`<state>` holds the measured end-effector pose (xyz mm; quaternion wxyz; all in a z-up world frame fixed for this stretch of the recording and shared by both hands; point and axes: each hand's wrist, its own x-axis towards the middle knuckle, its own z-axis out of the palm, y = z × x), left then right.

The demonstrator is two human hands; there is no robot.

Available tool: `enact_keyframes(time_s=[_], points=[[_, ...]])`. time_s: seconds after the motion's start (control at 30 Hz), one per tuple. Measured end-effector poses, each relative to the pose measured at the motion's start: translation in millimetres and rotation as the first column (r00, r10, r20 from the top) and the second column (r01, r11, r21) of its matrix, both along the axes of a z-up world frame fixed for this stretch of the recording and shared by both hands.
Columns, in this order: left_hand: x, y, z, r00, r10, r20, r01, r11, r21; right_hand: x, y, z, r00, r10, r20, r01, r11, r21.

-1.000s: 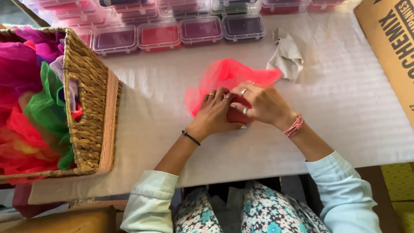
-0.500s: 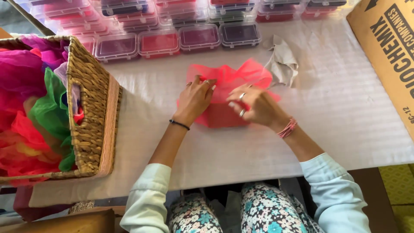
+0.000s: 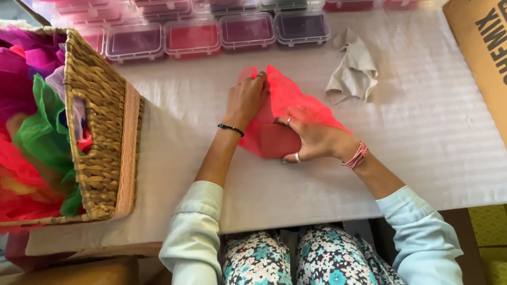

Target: The person is wrapping a small red rectangular box with a pink net cloth.

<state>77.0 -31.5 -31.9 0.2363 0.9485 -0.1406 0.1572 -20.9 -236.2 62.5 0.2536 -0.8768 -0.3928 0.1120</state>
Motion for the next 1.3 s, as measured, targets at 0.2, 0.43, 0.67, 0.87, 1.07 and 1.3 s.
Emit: enact_keyframes(time_s=[0.2,0.43,0.67,0.87,1.07,1.3], points=[[8,-2,-11,0.998,0.044,0.043,-0.046,0.998,0.047,-6,-5,-4,0.998,0.04,0.047,-0.043,0.997,0.056],[-2,-2,8,0.999,0.031,0.01,-0.031,0.999,-0.009,-11,-5,2,0.995,0.028,0.097,-0.023,0.998,-0.06],[-16,14,13,0.999,0.037,-0.02,-0.038,0.999,-0.038,-20,-11,-9,0.992,-0.064,0.105,0.067,0.997,-0.029],[-58,50,46,0.983,0.019,0.183,0.015,0.983,-0.183,-22,-11,-9,0.991,-0.044,0.126,0.033,0.995,0.089],[-145,44,100,0.695,0.376,-0.613,-0.443,0.895,0.047,-23,-12,-12,0.984,-0.012,0.175,0.002,0.998,0.06],[-166,46,30,0.958,0.203,-0.201,-0.206,0.979,0.006,-20,-15,-23,0.961,-0.016,0.276,0.007,0.999,0.035]])
